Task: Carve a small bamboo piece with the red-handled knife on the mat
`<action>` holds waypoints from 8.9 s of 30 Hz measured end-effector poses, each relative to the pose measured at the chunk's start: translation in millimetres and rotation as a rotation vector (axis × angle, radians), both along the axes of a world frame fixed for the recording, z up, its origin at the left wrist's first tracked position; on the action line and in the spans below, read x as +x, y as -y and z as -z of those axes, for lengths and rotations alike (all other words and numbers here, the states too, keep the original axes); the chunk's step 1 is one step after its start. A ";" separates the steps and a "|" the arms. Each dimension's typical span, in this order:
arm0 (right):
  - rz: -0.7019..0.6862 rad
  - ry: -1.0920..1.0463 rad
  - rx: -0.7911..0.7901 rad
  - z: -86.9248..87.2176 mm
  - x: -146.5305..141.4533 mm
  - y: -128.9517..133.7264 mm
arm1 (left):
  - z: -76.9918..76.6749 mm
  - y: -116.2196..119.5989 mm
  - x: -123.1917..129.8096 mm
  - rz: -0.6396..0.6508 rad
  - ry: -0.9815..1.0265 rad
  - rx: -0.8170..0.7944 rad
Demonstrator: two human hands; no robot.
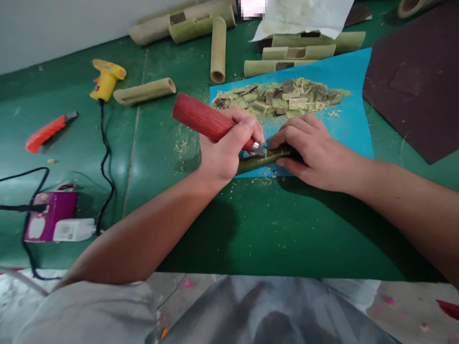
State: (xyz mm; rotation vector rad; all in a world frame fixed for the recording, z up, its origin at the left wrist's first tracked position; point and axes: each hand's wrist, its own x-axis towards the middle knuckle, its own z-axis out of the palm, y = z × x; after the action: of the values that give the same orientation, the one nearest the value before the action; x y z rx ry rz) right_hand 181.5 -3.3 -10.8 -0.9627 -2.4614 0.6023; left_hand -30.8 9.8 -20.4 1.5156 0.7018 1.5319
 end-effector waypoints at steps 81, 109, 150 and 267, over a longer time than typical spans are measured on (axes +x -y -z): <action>-0.033 -0.034 -0.028 -2.4 -1.6 1.6 | -14.8 13.2 -7.9 -0.017 -0.352 0.491; -0.041 -0.013 0.012 3.4 -0.2 -5.4 | -19.8 14.9 -10.7 0.035 -0.467 0.412; -0.036 -0.002 0.045 4.4 -2.1 -3.3 | -22.6 18.9 -7.3 0.020 -0.456 0.357; 0.221 0.278 0.116 -20.4 -21.8 25.9 | -19.4 18.3 3.8 -0.082 -0.247 0.247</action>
State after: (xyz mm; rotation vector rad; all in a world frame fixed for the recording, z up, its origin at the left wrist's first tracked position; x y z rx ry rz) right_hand 159.7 -29.2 9.6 -1.3240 -2.5420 0.2634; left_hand -27.1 -8.5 -1.0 1.9050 0.7435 1.5521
